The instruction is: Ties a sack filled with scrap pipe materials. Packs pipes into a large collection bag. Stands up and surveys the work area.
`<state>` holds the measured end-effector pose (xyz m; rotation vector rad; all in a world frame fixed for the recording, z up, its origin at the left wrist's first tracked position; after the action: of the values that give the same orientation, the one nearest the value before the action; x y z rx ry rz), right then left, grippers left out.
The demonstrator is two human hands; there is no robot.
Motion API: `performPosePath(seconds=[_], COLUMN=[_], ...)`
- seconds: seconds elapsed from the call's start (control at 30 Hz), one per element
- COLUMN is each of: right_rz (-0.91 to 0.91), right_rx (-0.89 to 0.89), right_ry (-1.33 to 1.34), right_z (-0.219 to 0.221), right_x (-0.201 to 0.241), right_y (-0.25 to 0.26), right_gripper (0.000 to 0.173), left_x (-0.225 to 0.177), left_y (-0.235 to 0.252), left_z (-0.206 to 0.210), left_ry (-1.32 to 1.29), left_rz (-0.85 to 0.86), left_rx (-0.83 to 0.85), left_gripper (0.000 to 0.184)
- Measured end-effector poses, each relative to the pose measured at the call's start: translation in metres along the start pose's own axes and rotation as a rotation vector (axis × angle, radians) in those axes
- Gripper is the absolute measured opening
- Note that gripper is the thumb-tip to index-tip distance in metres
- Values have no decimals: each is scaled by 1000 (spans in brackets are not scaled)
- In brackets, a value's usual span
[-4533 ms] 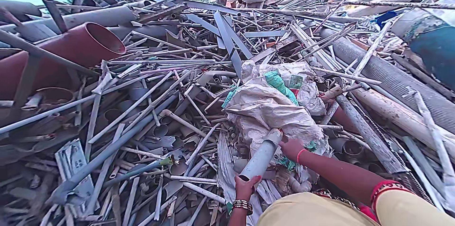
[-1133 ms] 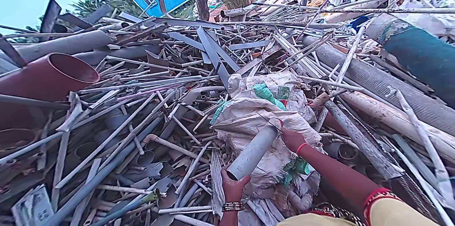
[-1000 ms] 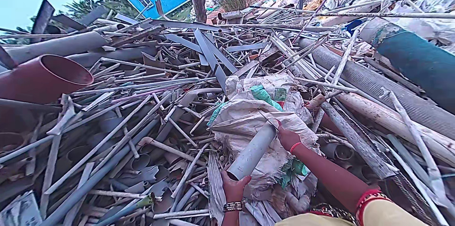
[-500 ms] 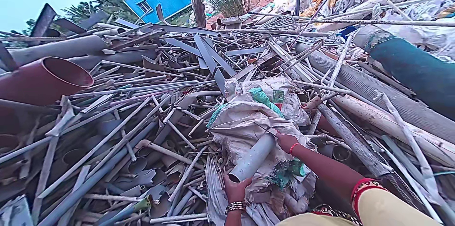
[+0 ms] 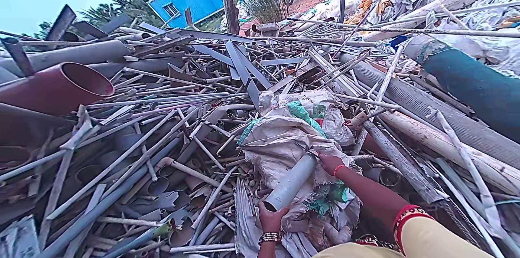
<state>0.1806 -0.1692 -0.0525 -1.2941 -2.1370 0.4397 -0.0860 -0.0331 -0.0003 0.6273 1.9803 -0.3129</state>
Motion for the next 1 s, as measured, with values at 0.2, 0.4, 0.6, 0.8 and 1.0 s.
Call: performPosePath(seconds=[0.2,0.4,0.6,0.8,1.0], right_rz=[-27,-73,-103,-156,-55], right_rx=[-15,2,31,50,95], right_ry=[-83,-107,-135,-213,-202], right_z=[7,16,28,43,61], right_x=[6,-4,5,2,-22], right_y=[8,7,-3,-12,1], right_gripper=[40,38,37,33,37], left_x=[8,21,25,27,44], left_y=[-6,-5,-5,-14,-25], left_z=[9,10,15,18,22], left_ry=[60,96,316,605,673], left_rz=[29,4,36,207,182], left_rx=[55,137,251,360,388], left_gripper=[109,112,107,97,97])
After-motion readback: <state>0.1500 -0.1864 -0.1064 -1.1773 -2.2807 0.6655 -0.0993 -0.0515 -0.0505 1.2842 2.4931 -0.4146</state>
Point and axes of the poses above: each hand's wrist, its own y-axis towards the middle knuckle, its own z-axis out of the palm, x = y × z, the point moved 5 cm from there along y, towards the middle knuckle, and after that the axes turned 15 degrees about z, right-handed, at the moved point
